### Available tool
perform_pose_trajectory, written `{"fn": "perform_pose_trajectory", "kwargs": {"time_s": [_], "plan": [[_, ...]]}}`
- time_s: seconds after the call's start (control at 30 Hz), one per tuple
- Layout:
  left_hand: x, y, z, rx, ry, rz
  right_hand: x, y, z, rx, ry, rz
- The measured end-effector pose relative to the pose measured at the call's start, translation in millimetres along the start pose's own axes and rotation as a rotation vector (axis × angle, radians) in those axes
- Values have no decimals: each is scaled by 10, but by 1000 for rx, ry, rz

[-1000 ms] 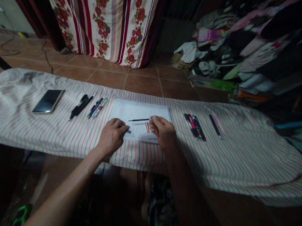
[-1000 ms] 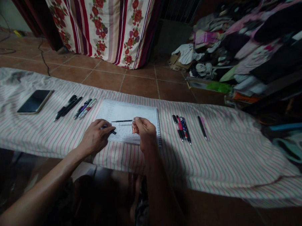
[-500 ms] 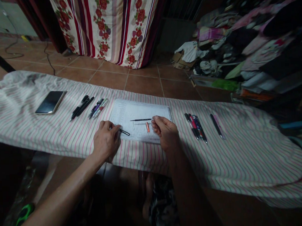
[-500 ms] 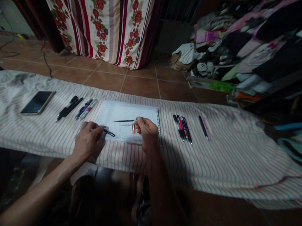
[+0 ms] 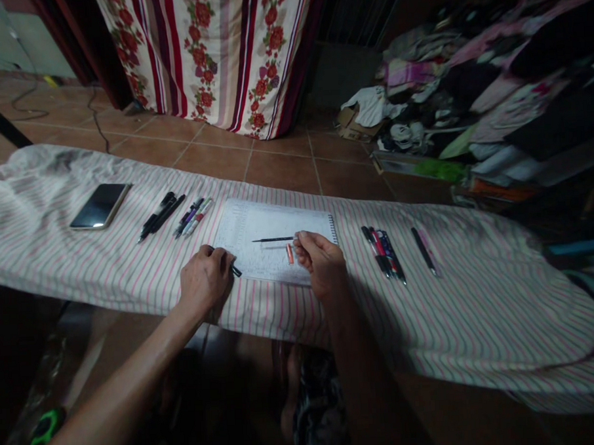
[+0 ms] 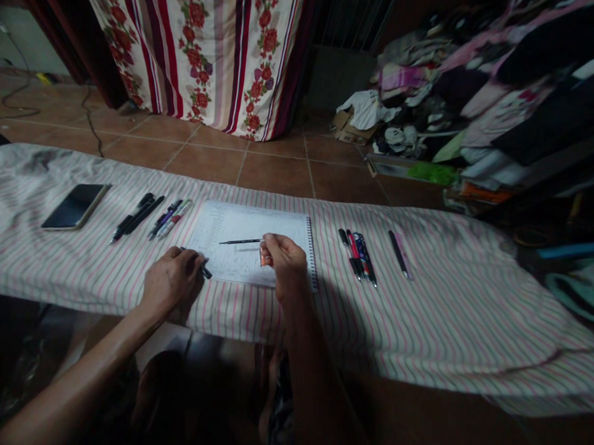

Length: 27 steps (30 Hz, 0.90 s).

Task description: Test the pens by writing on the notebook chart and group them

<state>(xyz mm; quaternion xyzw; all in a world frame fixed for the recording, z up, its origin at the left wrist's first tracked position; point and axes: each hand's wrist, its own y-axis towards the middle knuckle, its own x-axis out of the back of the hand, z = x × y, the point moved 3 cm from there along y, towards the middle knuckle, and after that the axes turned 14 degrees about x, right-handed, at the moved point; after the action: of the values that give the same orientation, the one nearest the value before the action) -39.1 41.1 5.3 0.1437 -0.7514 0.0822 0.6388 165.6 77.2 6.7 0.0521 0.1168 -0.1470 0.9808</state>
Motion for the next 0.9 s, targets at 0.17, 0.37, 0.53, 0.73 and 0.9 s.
{"fn": "perform_pose_trajectory", "kwargs": {"time_s": [0.17,0.37,0.53,0.73,0.9], "plan": [[32,70,56,67,13,34,-10,-7,-19,-14,17,5],[8,166,185,71,24,24,-50,-55,-24,-15,7,62],[11,207,244,102,-120,63,-104,-97,27,-12,-2,96],[54,264,332,209,-349,144,-161,-114,38,-15,-11,111],[54,293,427,449,-874,269,-177,-103,1,-24,-9,95]]}}
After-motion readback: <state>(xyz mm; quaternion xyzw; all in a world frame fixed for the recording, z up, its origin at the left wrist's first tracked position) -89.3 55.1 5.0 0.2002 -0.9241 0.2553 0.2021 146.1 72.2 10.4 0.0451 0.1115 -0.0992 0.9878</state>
